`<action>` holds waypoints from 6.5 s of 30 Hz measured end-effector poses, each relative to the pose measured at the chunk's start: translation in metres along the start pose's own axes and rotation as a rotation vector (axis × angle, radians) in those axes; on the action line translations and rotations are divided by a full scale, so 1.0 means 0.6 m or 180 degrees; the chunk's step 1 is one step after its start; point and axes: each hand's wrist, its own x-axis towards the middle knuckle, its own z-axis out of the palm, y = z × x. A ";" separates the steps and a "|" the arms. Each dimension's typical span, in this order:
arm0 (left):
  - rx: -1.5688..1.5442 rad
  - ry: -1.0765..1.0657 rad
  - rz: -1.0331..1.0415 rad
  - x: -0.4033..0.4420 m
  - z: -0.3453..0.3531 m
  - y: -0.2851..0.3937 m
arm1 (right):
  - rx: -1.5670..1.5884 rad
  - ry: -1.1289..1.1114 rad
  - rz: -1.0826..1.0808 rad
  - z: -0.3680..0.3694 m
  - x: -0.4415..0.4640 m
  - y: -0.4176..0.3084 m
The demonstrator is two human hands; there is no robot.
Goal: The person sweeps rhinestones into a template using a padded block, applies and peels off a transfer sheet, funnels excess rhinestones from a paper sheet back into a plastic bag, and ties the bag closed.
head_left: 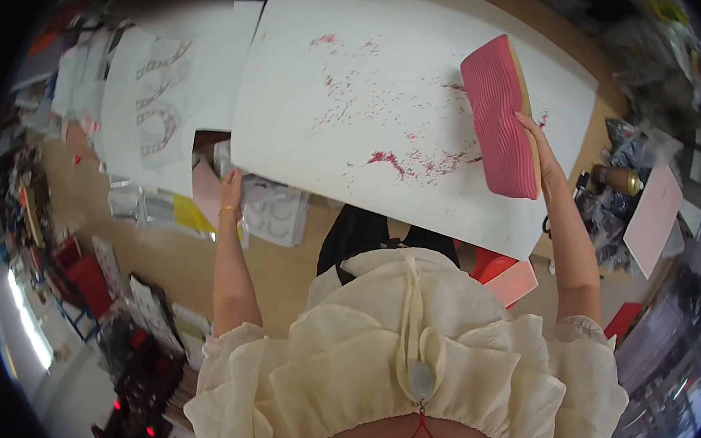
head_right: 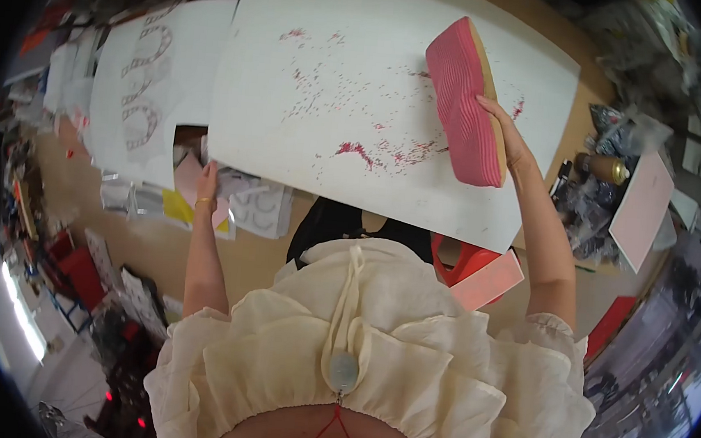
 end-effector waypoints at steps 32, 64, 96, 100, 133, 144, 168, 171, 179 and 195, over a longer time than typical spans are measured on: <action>-0.0690 0.0038 -0.0150 0.015 -0.001 0.077 | -0.1100 0.2309 -0.2603 -0.108 0.016 0.070; 0.0955 -0.0087 0.0799 -0.266 0.002 0.090 | 0.0357 0.0934 -0.2184 0.002 -0.003 0.140; -0.0166 -0.0544 0.0229 -0.030 0.117 0.015 | -0.3293 0.3235 -0.0290 -0.309 -0.073 0.404; -0.0346 -0.0631 0.0245 -0.036 0.118 0.020 | -0.2872 0.3240 -0.1099 -0.330 -0.055 0.418; -0.1914 -0.0201 0.0563 -0.243 0.067 0.077 | -0.1291 0.1533 -0.2791 -0.346 -0.116 0.274; -0.1766 -0.1022 0.0909 -0.280 0.062 0.179 | -0.1757 0.1944 -0.2361 -0.187 -0.272 0.129; -0.2235 -0.1088 0.1032 -0.345 0.165 0.352 | -0.1419 0.2219 -0.2622 -0.194 -0.282 0.160; -0.2450 -0.0812 0.0766 -0.318 0.189 0.336 | -0.1342 0.2236 -0.2562 -0.201 -0.266 0.172; -0.1587 -0.0713 0.1033 -0.300 0.206 0.310 | -0.1277 0.2146 -0.2461 -0.275 -0.224 0.199; 0.1485 0.1627 0.3853 -0.312 0.269 0.291 | -0.1206 0.2301 -0.2187 -0.317 -0.180 0.226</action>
